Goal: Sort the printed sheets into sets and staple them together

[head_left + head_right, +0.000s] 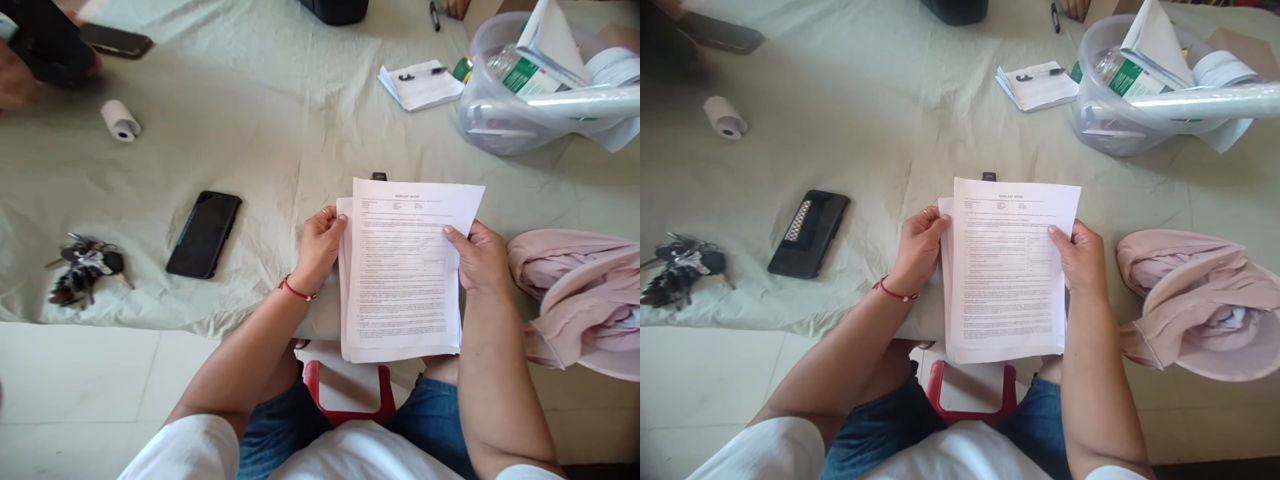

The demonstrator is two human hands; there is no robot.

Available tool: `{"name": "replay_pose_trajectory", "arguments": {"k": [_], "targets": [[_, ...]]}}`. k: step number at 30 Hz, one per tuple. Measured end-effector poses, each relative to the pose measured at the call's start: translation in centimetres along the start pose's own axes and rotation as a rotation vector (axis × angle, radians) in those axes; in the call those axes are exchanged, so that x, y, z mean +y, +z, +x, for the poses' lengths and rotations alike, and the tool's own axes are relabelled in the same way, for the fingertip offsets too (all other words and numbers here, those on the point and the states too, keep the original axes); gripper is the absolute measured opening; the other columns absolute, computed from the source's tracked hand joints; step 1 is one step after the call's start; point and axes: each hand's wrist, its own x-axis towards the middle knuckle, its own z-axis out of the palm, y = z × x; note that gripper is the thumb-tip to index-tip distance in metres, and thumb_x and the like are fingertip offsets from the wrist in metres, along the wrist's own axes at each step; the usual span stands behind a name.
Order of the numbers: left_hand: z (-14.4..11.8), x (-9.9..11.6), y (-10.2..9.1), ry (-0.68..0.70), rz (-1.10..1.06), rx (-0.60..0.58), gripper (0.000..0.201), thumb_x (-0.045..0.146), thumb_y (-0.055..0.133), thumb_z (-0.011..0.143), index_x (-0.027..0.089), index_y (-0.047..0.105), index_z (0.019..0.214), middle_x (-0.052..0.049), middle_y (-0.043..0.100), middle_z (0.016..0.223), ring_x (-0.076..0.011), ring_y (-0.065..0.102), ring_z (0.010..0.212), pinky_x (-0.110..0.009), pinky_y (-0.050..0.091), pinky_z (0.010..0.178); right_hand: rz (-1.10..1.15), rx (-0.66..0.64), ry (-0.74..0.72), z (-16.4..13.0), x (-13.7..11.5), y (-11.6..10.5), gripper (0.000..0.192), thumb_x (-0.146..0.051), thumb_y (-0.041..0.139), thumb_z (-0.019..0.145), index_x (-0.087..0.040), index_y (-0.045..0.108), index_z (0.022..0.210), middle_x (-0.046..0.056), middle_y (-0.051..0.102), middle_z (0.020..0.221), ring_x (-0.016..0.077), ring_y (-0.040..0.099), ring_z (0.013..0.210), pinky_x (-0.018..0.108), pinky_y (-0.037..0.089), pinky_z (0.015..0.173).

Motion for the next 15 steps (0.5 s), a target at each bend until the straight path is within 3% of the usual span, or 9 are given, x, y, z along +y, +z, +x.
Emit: {"name": "replay_pose_trajectory", "arguments": {"k": [7, 15], "targets": [[0.45, -0.21, -0.45, -0.033, -0.104, 0.000, 0.050, 0.056, 0.104, 0.073, 0.023, 0.069, 0.087, -0.001, 0.078, 0.088, -0.0167, 0.071, 0.076, -0.030, 0.060, 0.071, -0.007, -0.002, -0.019, 0.44, 0.36, -0.40, 0.041, -0.053, 0.101, 0.077, -0.027, 0.088, 0.106, 0.005, 0.090, 0.114, 0.0331, 0.083, 0.111, 0.056, 0.068, 0.107], [0.46, -0.19, -0.24, -0.061, -0.124, -0.027, 0.048, 0.063, 0.096, 0.083, 0.025, 0.068, 0.092, -0.002, 0.080, 0.091, -0.0189, 0.076, 0.082, -0.032, 0.063, 0.076, 0.017, -0.005, -0.014, 0.54, 0.61, -0.29, 0.046, -0.058, 0.102, 0.075, -0.028, 0.088, 0.106, 0.006, 0.090, 0.116, 0.0344, 0.084, 0.107, 0.061, 0.068, 0.107]]}}
